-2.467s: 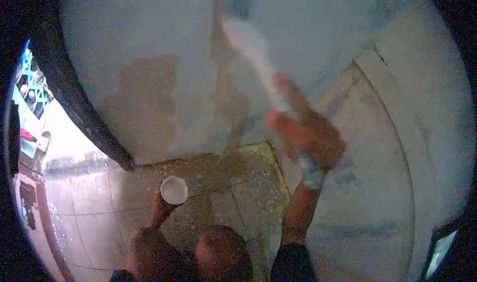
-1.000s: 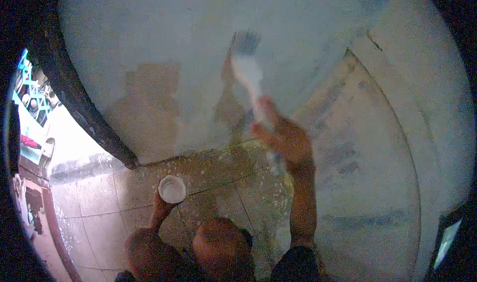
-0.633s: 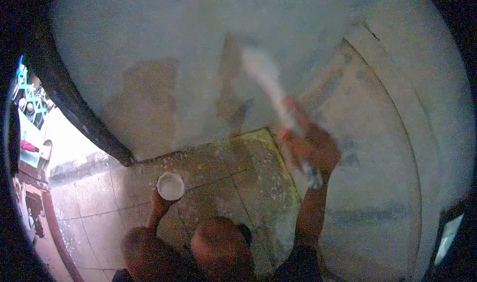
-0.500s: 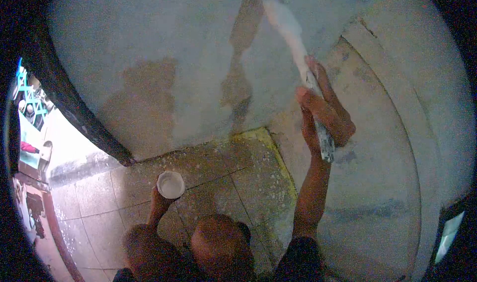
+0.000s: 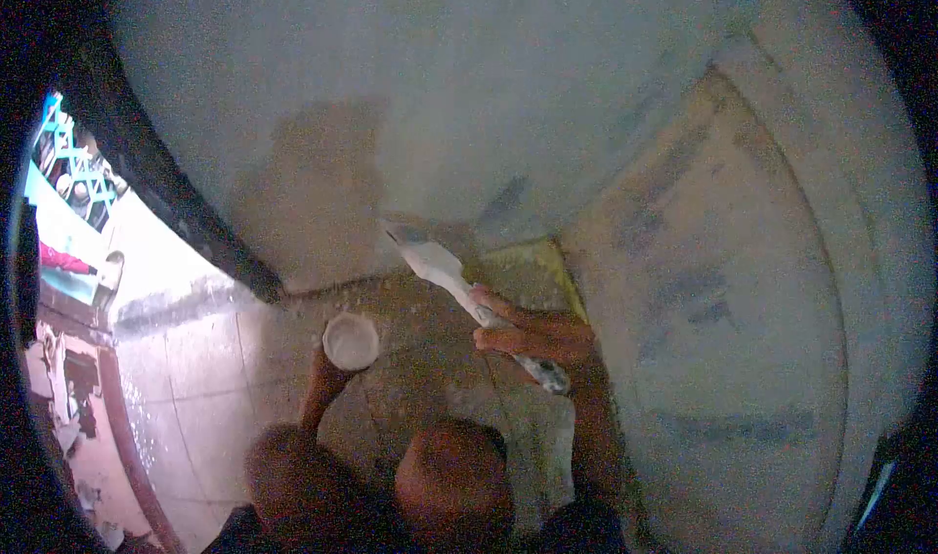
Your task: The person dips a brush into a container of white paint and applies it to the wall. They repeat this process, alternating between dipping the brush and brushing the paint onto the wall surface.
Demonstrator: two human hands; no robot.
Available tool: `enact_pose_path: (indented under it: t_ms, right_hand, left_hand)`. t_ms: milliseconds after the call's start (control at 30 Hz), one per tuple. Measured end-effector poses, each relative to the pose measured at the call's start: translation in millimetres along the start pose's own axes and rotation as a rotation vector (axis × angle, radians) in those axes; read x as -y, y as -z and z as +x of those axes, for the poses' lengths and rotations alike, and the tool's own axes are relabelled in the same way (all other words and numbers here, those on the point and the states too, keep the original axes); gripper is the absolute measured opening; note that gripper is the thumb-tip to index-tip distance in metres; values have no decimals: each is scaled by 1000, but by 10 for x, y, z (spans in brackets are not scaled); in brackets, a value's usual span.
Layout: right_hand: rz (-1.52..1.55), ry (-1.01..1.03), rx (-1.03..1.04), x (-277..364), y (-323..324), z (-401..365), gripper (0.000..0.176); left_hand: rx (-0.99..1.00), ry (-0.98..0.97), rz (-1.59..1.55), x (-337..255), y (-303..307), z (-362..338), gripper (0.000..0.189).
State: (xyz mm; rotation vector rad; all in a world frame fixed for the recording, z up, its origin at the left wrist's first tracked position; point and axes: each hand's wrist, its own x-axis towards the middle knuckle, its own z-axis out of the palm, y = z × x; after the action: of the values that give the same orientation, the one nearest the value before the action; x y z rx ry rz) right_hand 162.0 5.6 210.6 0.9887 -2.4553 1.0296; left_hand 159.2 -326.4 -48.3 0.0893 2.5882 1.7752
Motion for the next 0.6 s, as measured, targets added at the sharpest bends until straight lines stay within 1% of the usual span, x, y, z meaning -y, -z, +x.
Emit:
enact_pose_path:
  t_ms: [33, 67, 100, 133, 167, 200, 267, 300, 367, 400, 433, 467, 500, 567, 600]
  right_hand:
    - [84, -201, 143, 87, 53, -40, 38]
    - [4, -83, 299, 42, 164, -67, 35]
    - [-48, 36, 463, -28, 203, -51, 33]
    - [-5, -22, 525, 129, 151, 92, 29]
    - [26, -68, 581, 274, 76, 245, 26]
    - [86, -86, 619, 276, -52, 259, 26]
    - [257, 145, 469, 283, -290, 292, 22]
    - [280, 143, 480, 411, -419, 359, 22]
    - [216, 115, 331, 672, -654, 493, 24]
    - [219, 114, 330, 518, -694, 470, 24]
    - [217, 251, 472, 242, -744, 421, 26]
    - [214, 387, 614, 153, -777, 449, 27]
    - [210, 385, 610, 149, -780, 414, 27]
    - [126, 327, 774, 250, -868, 467, 28]
    - [123, 327, 773, 262, -927, 477, 28]
  left_hand:
    - [-13, -36, 11, 10, -15, -16, 82]
    - [3, 35, 19, -24, -14, -16, 82]
    - [6, 40, -8, -22, -13, 26, 81]
    - [7, 56, -34, 33, -24, 5, 81]
    - [-25, -16, -5, -10, 18, -27, 85]
    - [-7, 23, -50, -68, 32, -26, 87]
    - [10, -1, -48, 57, 76, -41, 84]
    - [4, 23, -42, 83, 110, -77, 84]
    - [38, -39, 81, 85, 160, -73, 80]
    - [40, -37, 84, 78, 181, -64, 80]
    - [53, -61, 89, 60, 189, -48, 79]
    - [67, -86, 93, 53, 184, -39, 78]
    - [70, -90, 94, 41, 160, -46, 78]
    - [67, -119, 201, 19, 164, -53, 77]
    - [67, -121, 200, 56, 148, -45, 77]
